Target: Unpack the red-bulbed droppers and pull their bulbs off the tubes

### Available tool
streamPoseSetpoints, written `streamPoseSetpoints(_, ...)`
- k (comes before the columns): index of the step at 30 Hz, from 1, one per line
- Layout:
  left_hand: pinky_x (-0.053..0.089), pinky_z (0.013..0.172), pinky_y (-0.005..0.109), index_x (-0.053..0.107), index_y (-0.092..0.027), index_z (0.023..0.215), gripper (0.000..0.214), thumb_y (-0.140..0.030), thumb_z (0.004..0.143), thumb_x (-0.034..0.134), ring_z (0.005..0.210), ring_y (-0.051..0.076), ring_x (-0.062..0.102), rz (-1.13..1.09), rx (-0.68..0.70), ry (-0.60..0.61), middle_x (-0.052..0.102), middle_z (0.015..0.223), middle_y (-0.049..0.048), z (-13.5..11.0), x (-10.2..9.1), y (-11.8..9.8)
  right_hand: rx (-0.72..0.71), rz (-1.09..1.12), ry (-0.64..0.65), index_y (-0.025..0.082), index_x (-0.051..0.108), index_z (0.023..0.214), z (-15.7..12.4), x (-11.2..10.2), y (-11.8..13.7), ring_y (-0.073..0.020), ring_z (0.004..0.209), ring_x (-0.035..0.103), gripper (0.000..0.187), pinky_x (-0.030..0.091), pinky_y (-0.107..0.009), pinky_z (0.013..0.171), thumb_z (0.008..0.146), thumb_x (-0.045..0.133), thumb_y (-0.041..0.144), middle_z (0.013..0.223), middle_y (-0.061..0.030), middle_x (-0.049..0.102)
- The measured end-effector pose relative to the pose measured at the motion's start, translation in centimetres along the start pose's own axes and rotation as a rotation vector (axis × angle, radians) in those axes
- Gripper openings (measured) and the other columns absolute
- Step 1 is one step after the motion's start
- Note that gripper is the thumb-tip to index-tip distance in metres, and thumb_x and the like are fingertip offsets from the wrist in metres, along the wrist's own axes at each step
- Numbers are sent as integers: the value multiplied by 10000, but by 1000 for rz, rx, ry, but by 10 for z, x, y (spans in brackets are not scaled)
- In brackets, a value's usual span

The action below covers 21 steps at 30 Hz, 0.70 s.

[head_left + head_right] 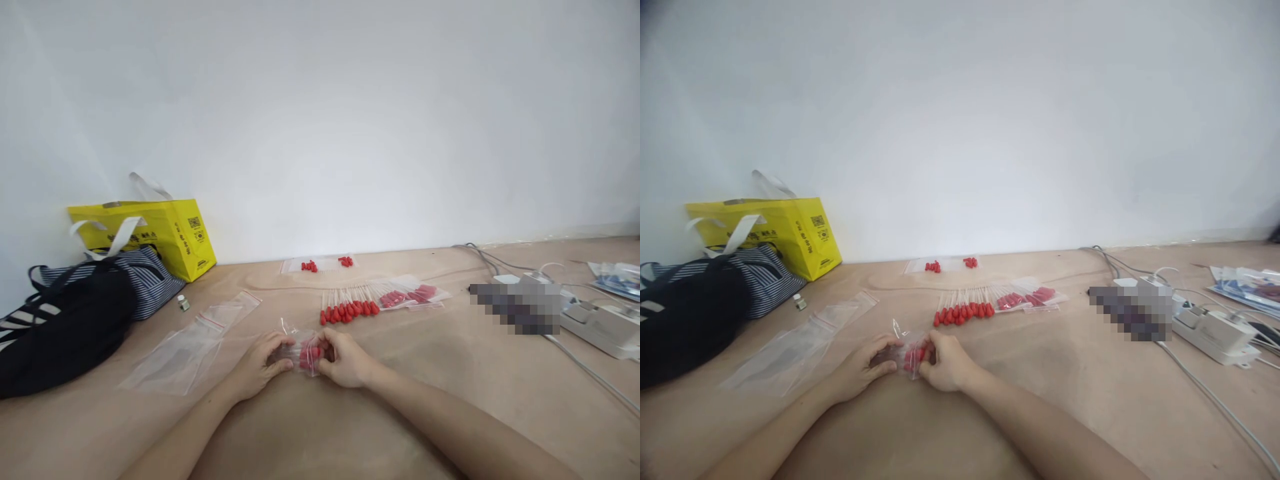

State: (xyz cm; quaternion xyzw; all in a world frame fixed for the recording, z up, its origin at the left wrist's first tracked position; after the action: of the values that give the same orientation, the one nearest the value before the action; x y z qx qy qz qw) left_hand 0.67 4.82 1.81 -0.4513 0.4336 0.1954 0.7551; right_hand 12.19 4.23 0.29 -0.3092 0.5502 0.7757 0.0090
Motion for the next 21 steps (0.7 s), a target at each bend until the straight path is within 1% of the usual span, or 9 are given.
streamPoseSetpoints(2, 421, 762, 297, 554, -221, 967, 275, -369, 735, 537, 859, 177, 530, 10, 7, -3, 589, 945, 30, 0, 0, 0, 10, -23, 22, 169, 546, 809, -1, -1, 1, -73, 535, 464, 156, 340, -169, 487, 656, 565, 151, 641, 34, 546)
streamPoseSetpoints(5, 416, 779, 302, 552, -218, 966, 265, -362, 745, 529, 880, 179, 526, 11, 23, -4, 583, 954, 34, 1, 1, 0, -18, -89, 20, 188, 588, 806, -2, -1, 7, -88, 591, 492, 187, 356, -184, 533, 625, 625, 214, 714, 26, 580)
streamPoseSetpoints(7, 412, 791, 304, 548, -215, 970, 263, -359, 751, 523, 898, 180, 522, 6, 33, -4, 581, 961, 36, 1, 1, -1, -14, -151, -23, 200, 599, 802, -4, -3, 10, -100, 636, 509, 169, 363, -194, 571, 633, 608, 200, 754, 19, 597)
streamPoseSetpoints(10, 409, 797, 300, 543, -218, 976, 266, -357, 751, 524, 907, 178, 521, 9, 38, -7, 581, 969, 33, 1, 0, -2, 15, -257, -97, 203, 597, 775, -6, -6, 12, -114, 664, 509, 149, 357, -202, 590, 636, 568, 158, 747, 12, 599)
streamPoseSetpoints(13, 407, 797, 296, 541, -215, 978, 268, -356, 750, 526, 906, 175, 520, 8, 34, -2, 578, 978, 32, 1, 0, -4, 5, -305, -123, 198, 587, 742, -7, -7, 16, -108, 650, 496, 147, 349, -201, 585, 622, 542, 126, 722, 15, 588)
streamPoseSetpoints(15, 407, 791, 294, 541, -213, 977, 265, -348, 749, 525, 900, 173, 519, 3, 24, 7, 575, 976, 32, 1, 0, -3, -17, -273, -110, 189, 575, 706, -6, -7, 18, -94, 613, 483, 127, 344, -191, 567, 617, 524, 114, 683, 25, 573)
streamPoseSetpoints(17, 409, 780, 291, 542, -211, 979, 265, -342, 749, 524, 889, 173, 519, 1, 7, 17, 574, 969, 31, 1, 1, -2, -4, -209, -91, 178, 559, 668, -5, -9, 14, -77, 553, 457, 94, 334, -179, 523, 616, 511, 116, 619, 37, 543)
streamPoseSetpoints(21, 405, 776, 286, 540, -205, 988, 278, -352, 752, 519, 879, 171, 518, -6, -22, 29, 574, 970, 34, 1, 1, 2, 103, -21, -85, 161, 543, 631, -4, -25, -10, -60, 491, 416, 50, 310, -168, 459, 596, 543, 124, 547, 51, 492)
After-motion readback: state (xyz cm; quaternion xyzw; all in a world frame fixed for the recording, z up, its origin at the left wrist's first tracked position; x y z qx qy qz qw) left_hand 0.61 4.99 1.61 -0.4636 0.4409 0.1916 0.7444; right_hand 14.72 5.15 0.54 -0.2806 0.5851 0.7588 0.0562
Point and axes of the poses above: each hand's wrist, its own z-axis towards the middle knuckle, its own x-axis out of the palm, y = z × x, the point moved 10 cm from there along z, towards the middle knuckle
